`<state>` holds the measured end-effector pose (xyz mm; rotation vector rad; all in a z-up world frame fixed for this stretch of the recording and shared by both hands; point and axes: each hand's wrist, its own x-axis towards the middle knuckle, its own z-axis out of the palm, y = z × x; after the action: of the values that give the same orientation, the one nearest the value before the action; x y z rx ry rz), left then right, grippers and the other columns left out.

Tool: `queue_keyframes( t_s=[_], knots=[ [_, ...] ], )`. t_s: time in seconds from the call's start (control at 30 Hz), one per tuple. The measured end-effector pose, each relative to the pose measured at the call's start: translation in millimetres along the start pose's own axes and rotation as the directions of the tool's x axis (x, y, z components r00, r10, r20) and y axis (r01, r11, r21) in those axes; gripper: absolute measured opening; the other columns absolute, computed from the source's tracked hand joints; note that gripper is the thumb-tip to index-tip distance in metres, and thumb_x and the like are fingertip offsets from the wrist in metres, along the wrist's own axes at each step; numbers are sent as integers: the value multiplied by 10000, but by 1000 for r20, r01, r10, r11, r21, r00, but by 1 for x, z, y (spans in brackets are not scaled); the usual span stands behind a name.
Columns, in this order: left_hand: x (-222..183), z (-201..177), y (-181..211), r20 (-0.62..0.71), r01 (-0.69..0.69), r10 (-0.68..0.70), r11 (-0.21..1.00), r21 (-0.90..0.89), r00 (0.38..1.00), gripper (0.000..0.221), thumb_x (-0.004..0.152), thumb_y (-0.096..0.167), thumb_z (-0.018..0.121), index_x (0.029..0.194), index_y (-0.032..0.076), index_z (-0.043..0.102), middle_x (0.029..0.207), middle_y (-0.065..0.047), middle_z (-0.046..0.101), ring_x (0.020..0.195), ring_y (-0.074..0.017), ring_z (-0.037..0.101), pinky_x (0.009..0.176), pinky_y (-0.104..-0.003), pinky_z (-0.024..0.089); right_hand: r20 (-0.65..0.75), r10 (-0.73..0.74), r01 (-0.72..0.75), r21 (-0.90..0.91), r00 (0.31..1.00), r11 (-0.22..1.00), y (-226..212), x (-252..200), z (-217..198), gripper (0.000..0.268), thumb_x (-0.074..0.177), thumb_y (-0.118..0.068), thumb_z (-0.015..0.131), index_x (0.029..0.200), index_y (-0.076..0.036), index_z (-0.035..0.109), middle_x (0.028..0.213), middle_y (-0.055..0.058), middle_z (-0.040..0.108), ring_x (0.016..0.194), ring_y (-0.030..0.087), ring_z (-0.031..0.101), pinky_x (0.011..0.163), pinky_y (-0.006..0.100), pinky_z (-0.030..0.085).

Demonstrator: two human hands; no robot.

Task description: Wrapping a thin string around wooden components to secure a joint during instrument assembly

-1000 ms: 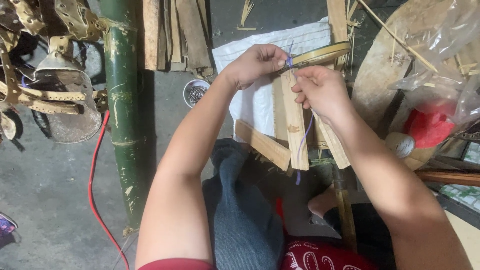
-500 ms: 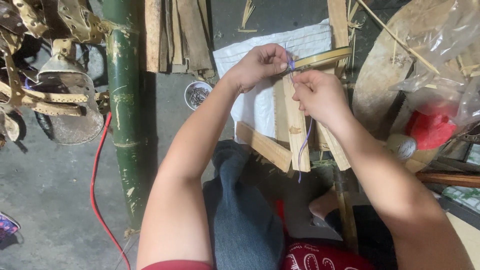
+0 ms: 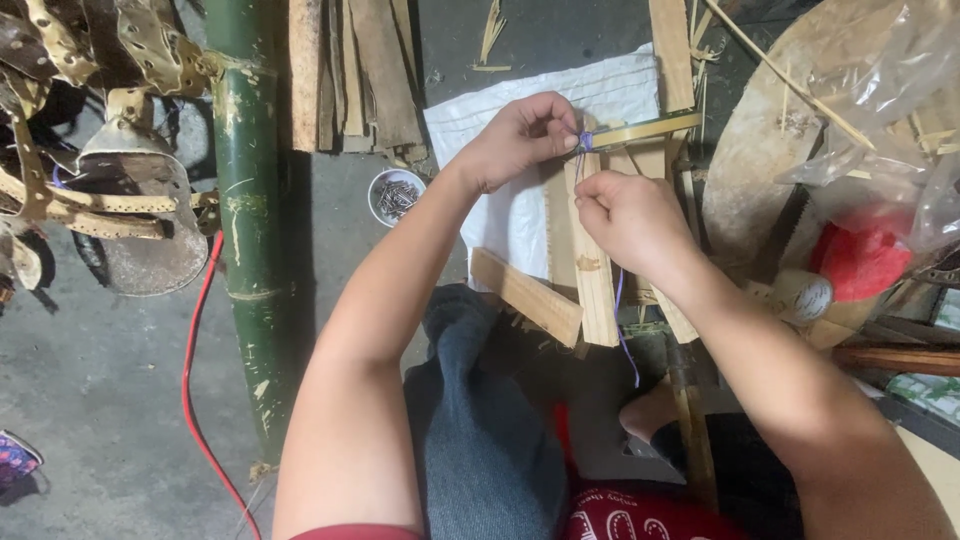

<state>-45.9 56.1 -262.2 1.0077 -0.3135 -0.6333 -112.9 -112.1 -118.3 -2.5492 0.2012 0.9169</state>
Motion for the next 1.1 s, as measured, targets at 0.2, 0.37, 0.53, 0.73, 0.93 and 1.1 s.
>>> queue_keyframes(
  t_s=[0.2, 0.37, 0.53, 0.73, 0.93, 1.1],
  knots=[
    [-2, 4, -1, -46, -14, 18, 997, 79, 999, 95, 962, 97, 731, 960, 149, 652, 828, 47, 620, 809, -79, 578, 812, -242, 519, 16, -54, 55, -67, 998, 996, -4, -5, -3, 324, 965, -273, 553, 1185, -169, 765, 898, 61, 789, 799, 266, 703, 793, 390, 530],
    [-3, 13, 3, -38, -96, 102, 985, 144, 994, 115, 986, 75, 686, 939, 152, 615, 834, 60, 545, 817, -86, 537, 831, -248, 497, 19, -110, 112, -95, 994, 989, 4, -5, 1, 347, 953, -280, 598, 1229, -126, 742, 815, 74, 778, 791, 298, 709, 789, 403, 520],
    [-8, 16, 0, -79, -115, 133, 972, 203, 988, 102, 998, 72, 646, 946, 144, 596, 921, 12, 632, 842, -112, 575, 793, -260, 508, -67, -334, 307, -257, 940, 916, 15, -6, 8, 299, 938, -226, 594, 1147, -105, 771, 1023, 121, 788, 868, 394, 727, 752, 501, 550],
    [-9, 20, 1, -103, -109, 135, 969, 221, 986, 88, 1007, 67, 626, 957, 135, 602, 886, 23, 601, 812, -97, 544, 759, -242, 481, -51, -321, 295, -282, 946, 913, 14, -11, 10, 256, 970, -212, 588, 1130, -117, 763, 920, 132, 780, 758, 393, 719, 634, 510, 544],
    [-12, 25, 4, -137, -130, 186, 931, 340, 973, 72, 1019, 118, 593, 962, 154, 570, 860, 40, 569, 793, -97, 501, 749, -249, 436, -114, -233, 197, -263, 966, 944, 23, -1, 15, 264, 966, -245, 544, 1102, -179, 760, 942, 109, 774, 803, 442, 695, 654, 543, 514],
    [-13, 33, 5, -177, -120, 192, 928, 352, 965, 68, 1023, 136, 561, 960, 155, 543, 888, 31, 582, 808, -107, 517, 765, -262, 451, -88, -296, 262, -274, 951, 925, 17, -1, 16, 251, 975, -230, 581, 1122, -121, 753, 878, 157, 768, 747, 437, 702, 635, 542, 527]
  ],
)
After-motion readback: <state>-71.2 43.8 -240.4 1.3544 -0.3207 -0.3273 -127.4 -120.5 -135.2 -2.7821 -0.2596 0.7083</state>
